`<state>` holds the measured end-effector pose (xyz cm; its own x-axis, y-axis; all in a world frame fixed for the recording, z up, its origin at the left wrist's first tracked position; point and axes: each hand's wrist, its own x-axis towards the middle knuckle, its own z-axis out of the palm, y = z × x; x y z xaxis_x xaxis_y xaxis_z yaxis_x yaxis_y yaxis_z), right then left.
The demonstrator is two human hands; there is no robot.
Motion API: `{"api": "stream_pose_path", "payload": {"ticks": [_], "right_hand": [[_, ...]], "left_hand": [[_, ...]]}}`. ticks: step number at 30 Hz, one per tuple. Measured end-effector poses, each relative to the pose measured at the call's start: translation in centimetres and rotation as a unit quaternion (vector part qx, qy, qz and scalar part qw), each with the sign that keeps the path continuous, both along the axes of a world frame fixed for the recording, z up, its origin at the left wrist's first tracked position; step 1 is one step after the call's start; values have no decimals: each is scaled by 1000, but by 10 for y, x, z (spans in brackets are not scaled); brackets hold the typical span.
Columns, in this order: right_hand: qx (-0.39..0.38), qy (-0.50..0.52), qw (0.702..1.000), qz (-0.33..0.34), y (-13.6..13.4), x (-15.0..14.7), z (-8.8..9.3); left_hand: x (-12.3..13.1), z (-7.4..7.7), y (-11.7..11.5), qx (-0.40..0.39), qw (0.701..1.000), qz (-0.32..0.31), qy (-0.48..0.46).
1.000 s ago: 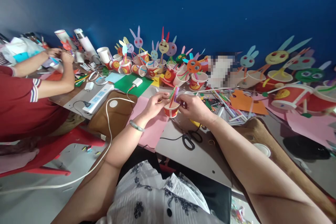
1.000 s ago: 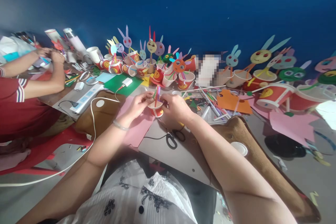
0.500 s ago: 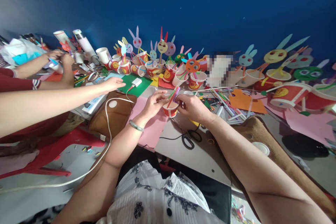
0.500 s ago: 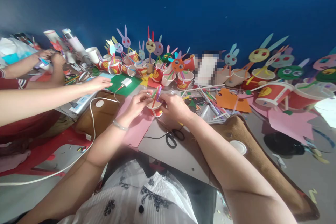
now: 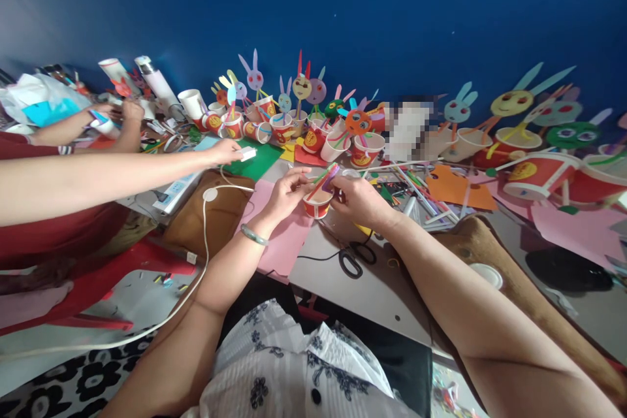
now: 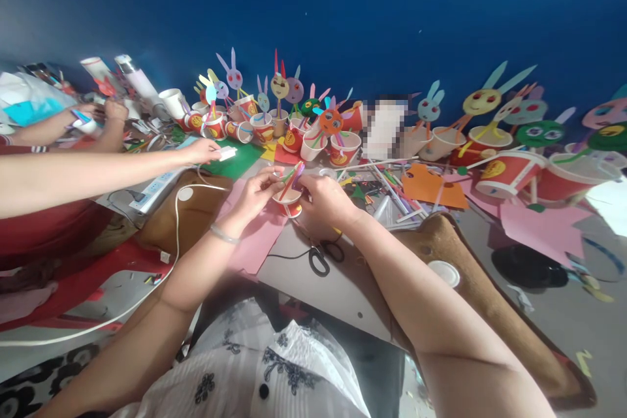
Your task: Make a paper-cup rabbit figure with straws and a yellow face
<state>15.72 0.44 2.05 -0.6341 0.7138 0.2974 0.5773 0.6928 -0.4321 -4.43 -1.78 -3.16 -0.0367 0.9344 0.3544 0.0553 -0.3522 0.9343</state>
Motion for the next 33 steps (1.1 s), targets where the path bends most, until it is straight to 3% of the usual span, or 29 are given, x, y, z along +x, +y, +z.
{"api": "stream_pose_path", "payload": {"ticks": [6, 14, 21, 27, 33], "right_hand": [[0, 8, 1000, 6, 0, 1, 0], [17, 9, 1000, 6, 0, 0, -2], [11, 16, 1000, -9, 0, -1, -1], [7, 15, 1000, -7, -1, -1, -1], [15, 22, 1000, -6, -1, -1, -1]], "left_hand": [[2, 2, -2, -24, 999, 26, -7], [1, 5, -1, 20, 999, 37, 14], [3, 2, -1, -28, 999, 35, -27], [1, 3, 0, 2, 999, 40, -2], [1, 3, 0, -19, 999, 39, -16]]}}
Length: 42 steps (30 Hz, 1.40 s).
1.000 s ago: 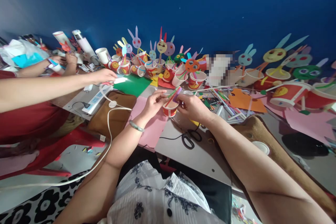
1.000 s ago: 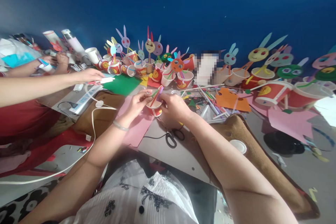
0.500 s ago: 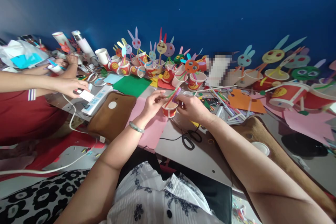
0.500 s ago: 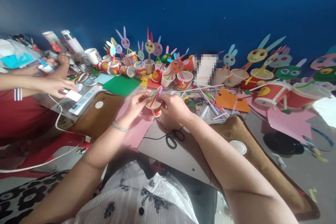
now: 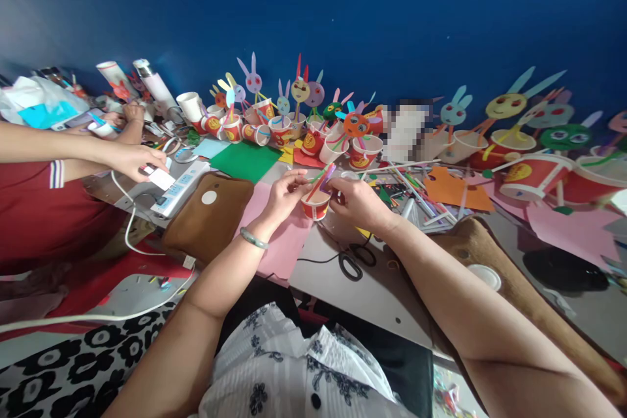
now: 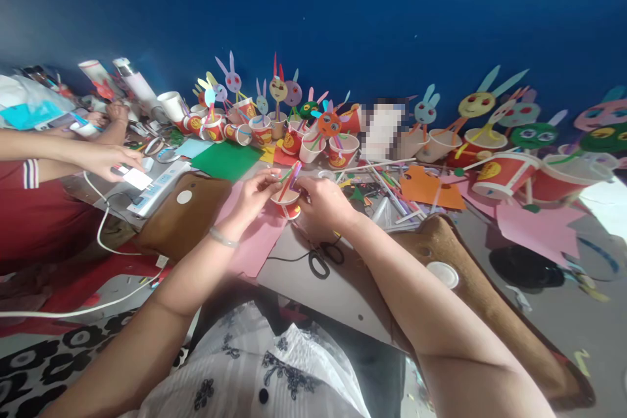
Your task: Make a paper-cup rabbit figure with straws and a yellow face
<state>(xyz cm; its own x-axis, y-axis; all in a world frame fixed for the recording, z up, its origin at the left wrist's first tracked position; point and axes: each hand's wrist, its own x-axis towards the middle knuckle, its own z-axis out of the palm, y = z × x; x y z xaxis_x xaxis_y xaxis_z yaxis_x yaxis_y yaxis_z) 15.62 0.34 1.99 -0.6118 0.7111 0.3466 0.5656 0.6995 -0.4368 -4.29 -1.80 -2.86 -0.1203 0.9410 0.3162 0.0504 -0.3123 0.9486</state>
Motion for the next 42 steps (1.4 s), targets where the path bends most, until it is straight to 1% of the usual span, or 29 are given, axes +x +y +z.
{"api": "stream_pose_path", "payload": {"ticks": [5, 8, 13, 18, 25, 38, 42], "right_hand": [[-4, -6, 1000, -6, -1, 0, 1], [-9, -9, 1000, -11, -1, 0, 1], [-12, -10, 1000, -11, -1, 0, 0], [-26, -24, 999, -19, 0, -1, -2], [-27, -29, 999, -25, -1, 0, -2], [-20, -35, 999, -23, -2, -1, 0], [-17, -35, 999, -30, -2, -1, 0]], "left_hand": [[2, 1, -5, -54, 998, -5, -40], [2, 1, -6, -69, 996, -5, -52], [1, -2, -1, -43, 999, 2, -32], [-1, -2, 1, -32, 999, -9, -25], [3, 3, -3, -47, 998, -7, -46], [5, 0, -3, -67, 994, -21, -81], [4, 0, -3, -47, 996, -25, -72]]}}
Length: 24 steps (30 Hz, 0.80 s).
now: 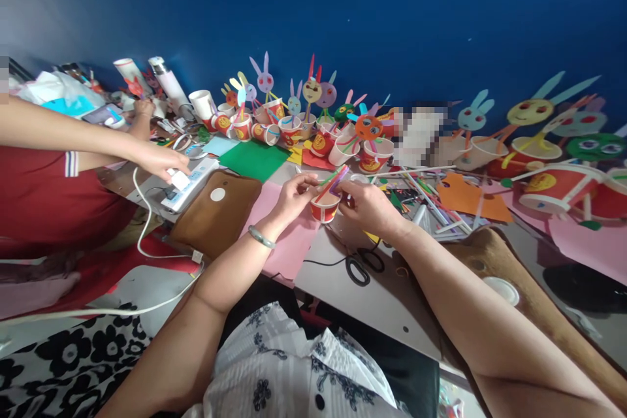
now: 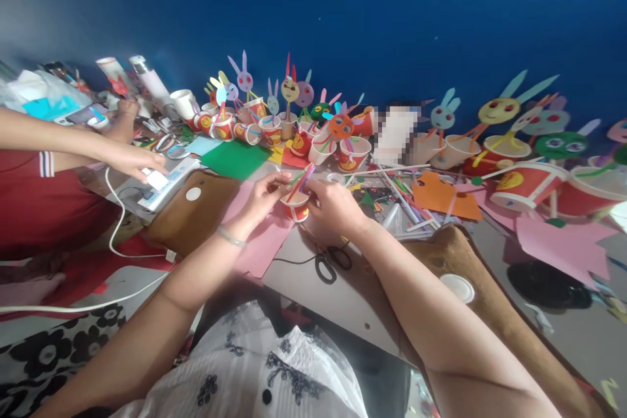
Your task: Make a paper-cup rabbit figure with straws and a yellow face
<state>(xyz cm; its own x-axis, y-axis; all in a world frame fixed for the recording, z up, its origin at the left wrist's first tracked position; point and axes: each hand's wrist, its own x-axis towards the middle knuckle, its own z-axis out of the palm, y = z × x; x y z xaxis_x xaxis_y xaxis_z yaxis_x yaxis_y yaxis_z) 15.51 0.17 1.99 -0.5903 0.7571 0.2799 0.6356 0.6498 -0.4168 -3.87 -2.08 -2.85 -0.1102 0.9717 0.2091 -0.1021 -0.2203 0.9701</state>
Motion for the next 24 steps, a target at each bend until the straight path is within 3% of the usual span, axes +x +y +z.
{"api": "stream_pose_path", "payload": {"ticks": [10, 15, 20, 24], "right_hand": [[5, 14, 1000, 10, 6, 3, -7], [28, 44, 999, 10, 6, 6, -1], [38, 67, 997, -7, 7, 9, 2], [43, 54, 998, -15, 7, 8, 0]], "left_hand": [[2, -1, -1, -1, 1000, 2, 5], [7, 12, -9, 2, 1000, -28, 1], [5, 31, 0, 6, 987, -140, 73], [-5, 30, 24, 27, 959, -178, 219]]}}
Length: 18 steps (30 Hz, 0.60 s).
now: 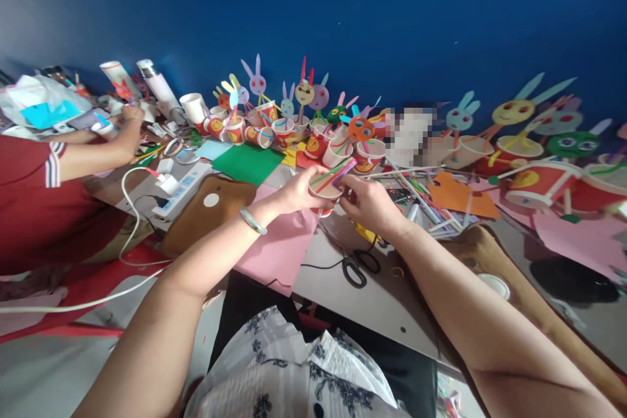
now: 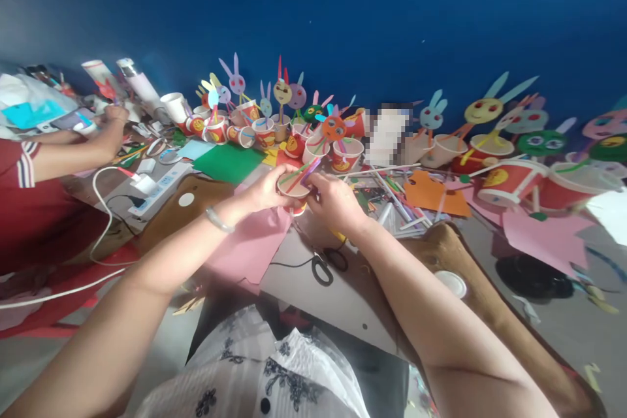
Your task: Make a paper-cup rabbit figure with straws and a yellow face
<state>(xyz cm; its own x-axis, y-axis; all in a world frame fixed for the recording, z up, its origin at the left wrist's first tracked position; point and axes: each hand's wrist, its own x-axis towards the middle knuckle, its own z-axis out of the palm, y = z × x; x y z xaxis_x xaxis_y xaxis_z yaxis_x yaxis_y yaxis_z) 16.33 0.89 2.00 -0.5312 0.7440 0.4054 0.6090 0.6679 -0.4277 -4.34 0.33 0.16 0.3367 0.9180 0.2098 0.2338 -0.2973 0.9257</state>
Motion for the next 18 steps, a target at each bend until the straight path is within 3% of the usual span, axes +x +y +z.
{"api": "stream_pose_path", "payload": {"ticks": [4, 9, 14, 18], "right_hand": [[-9, -42, 999, -8, -1, -2, -2], [-12, -36, 999, -32, 0, -2, -7], [1, -22, 998, -58, 3, -1, -12], [3, -19, 997, -73, 3, -3, -15]], "left_hand": [[-7, -13, 15, 36, 999, -17, 37], [-23, -21, 13, -6, 993, -64, -96], [-37, -15, 15, -101, 986, 2, -136], [-33, -15, 16, -145, 983, 4, -109]]}}
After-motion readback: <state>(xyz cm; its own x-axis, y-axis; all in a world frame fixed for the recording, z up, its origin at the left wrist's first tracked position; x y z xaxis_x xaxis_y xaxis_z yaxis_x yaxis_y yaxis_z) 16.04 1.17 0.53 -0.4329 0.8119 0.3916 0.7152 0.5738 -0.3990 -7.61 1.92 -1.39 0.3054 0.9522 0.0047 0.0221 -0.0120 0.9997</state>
